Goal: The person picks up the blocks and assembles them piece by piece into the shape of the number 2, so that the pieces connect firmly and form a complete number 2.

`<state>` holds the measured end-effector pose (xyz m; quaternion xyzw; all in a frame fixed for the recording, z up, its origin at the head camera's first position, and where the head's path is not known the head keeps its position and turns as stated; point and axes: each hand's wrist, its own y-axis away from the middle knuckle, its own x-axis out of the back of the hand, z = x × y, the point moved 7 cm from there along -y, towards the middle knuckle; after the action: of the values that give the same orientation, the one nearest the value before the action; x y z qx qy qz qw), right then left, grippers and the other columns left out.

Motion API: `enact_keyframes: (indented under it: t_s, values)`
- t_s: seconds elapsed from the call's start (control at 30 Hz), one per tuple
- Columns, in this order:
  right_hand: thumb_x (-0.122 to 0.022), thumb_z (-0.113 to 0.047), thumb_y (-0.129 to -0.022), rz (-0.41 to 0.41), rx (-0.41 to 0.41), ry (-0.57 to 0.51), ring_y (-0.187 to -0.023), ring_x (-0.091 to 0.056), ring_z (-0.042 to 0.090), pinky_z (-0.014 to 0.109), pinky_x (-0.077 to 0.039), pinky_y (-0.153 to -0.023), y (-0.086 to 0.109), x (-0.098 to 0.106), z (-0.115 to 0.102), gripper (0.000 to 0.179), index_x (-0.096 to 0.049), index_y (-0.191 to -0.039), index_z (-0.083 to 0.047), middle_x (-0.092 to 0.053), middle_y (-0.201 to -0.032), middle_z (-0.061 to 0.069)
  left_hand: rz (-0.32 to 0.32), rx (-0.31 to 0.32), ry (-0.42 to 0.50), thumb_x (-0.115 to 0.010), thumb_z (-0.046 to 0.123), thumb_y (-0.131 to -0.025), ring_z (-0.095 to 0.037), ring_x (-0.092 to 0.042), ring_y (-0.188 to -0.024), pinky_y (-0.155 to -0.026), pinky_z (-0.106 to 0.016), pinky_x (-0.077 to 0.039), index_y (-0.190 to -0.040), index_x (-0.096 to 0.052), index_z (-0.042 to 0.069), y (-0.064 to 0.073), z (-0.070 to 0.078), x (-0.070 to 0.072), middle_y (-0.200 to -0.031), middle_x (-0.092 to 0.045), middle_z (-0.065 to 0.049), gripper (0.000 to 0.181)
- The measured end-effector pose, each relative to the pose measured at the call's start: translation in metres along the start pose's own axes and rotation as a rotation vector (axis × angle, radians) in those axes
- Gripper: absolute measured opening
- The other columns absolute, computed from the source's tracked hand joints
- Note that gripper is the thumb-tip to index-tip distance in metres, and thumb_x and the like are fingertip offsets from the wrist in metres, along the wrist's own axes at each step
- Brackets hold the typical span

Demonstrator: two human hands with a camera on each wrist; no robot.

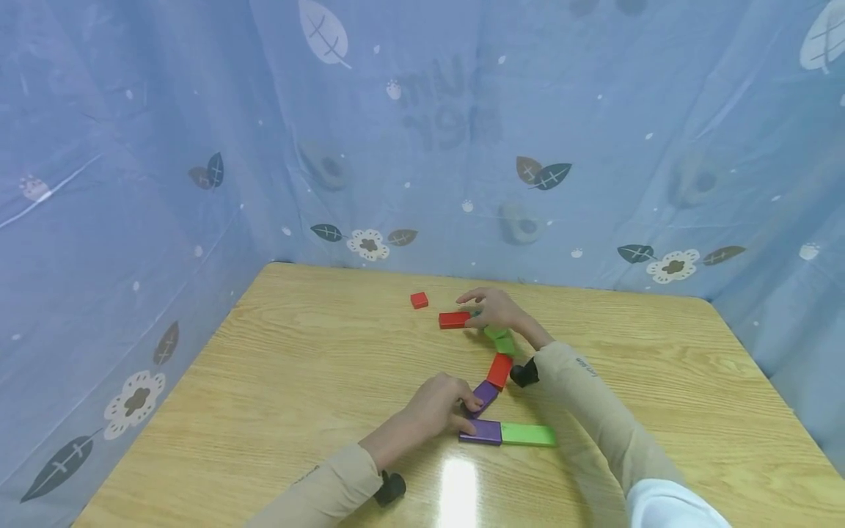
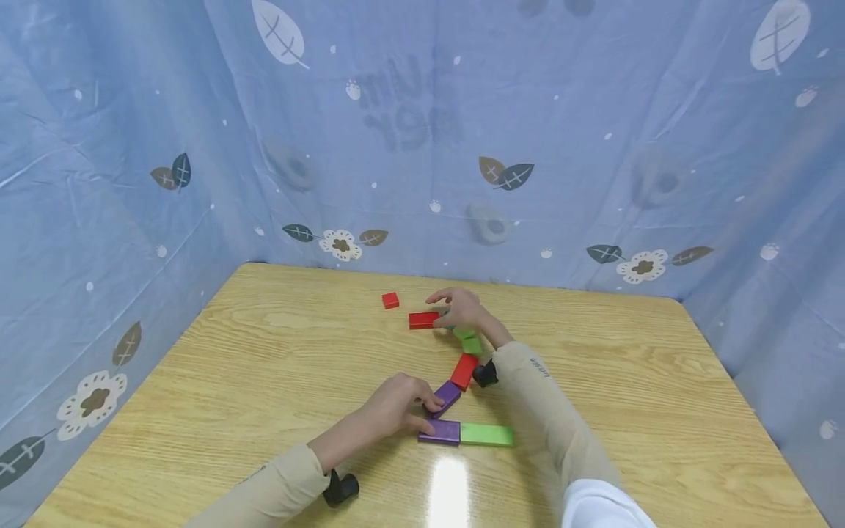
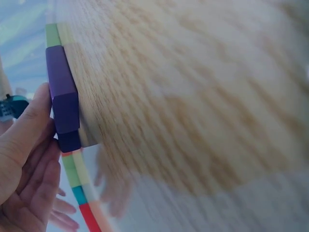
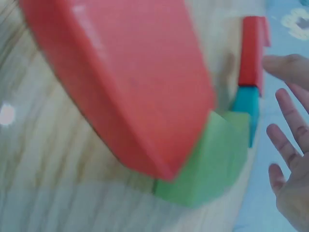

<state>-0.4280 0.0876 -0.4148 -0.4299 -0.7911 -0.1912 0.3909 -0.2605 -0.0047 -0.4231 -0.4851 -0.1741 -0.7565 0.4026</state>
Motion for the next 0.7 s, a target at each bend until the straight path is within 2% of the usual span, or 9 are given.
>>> enact_keyframes:
  t_s: [0.07, 0.2, 0.4, 0.47, 0.6, 0.7]
  values:
    - [-0.073, -0.016, -0.085, 0.024, -0.034, -0.082, -0.120, -0.048, 0.038, 0.045, -0.050, -0.087, 0.004, 0.007, 0.005, 0.044, -0.061, -0.126, -0.004, -0.053, -0.135, 0.016, 0.005, -0.007, -0.006, -0.086, 0.026, -0.065, -0.008, -0.066, -0.094, -0.085, -0.017, -0.049, -0.092, -0.076, 0.012, 0.000, 0.001, 0.000, -0.096, -0.073, 0.007, 0.032]
    - [-0.072, -0.024, -0.087, 0.098, -0.109, -0.317, -0.126, -0.043, 0.033, 0.050, -0.039, -0.102, 0.016, 0.017, 0.020, 0.049, -0.057, -0.131, -0.007, -0.050, -0.140, 0.012, 0.011, -0.014, -0.027, -0.086, 0.027, -0.065, -0.009, -0.066, -0.094, -0.086, -0.020, -0.049, -0.092, -0.076, 0.013, 0.001, 0.001, -0.001, -0.096, -0.073, 0.007, 0.033]
    - [-0.066, -0.017, -0.091, 0.184, -0.054, -0.584, -0.125, -0.043, 0.036, 0.055, -0.032, -0.106, 0.045, 0.026, 0.029, 0.046, -0.054, -0.132, -0.001, -0.047, -0.140, 0.021, -0.001, 0.000, -0.053, -0.086, 0.028, -0.066, -0.010, -0.065, -0.094, -0.087, -0.022, -0.048, -0.093, -0.076, 0.014, 0.003, 0.001, -0.003, -0.096, -0.073, 0.007, 0.033]
    - [-0.065, -0.016, -0.092, 0.205, -0.040, -0.629, -0.121, -0.047, 0.032, 0.052, -0.033, -0.106, 0.055, 0.028, 0.031, 0.044, -0.053, -0.132, 0.000, -0.048, -0.139, 0.021, -0.003, 0.012, -0.059, -0.086, 0.027, -0.065, -0.010, -0.064, -0.093, -0.087, -0.023, -0.048, -0.093, -0.076, 0.014, 0.004, 0.000, -0.003, -0.095, -0.073, 0.007, 0.033]
    - [-0.064, -0.016, -0.093, 0.244, -0.054, -0.669, -0.112, -0.054, 0.017, 0.040, -0.040, -0.102, 0.079, 0.032, 0.037, 0.040, -0.056, -0.129, -0.003, -0.059, -0.127, 0.004, 0.001, 0.011, -0.064, -0.086, 0.027, -0.065, -0.011, -0.065, -0.093, -0.086, -0.023, -0.049, -0.093, -0.076, 0.013, 0.004, 0.002, -0.002, -0.094, -0.073, 0.007, 0.033]
    - [-0.063, -0.017, -0.094, 0.262, -0.063, -0.678, -0.112, -0.056, 0.019, 0.035, -0.044, -0.099, 0.097, 0.036, 0.042, 0.039, -0.056, -0.129, -0.002, -0.061, -0.119, -0.008, 0.006, -0.003, -0.064, -0.086, 0.026, -0.065, -0.012, -0.065, -0.092, -0.085, -0.023, -0.050, -0.093, -0.076, 0.013, 0.003, 0.005, -0.002, -0.094, -0.073, 0.005, 0.033]
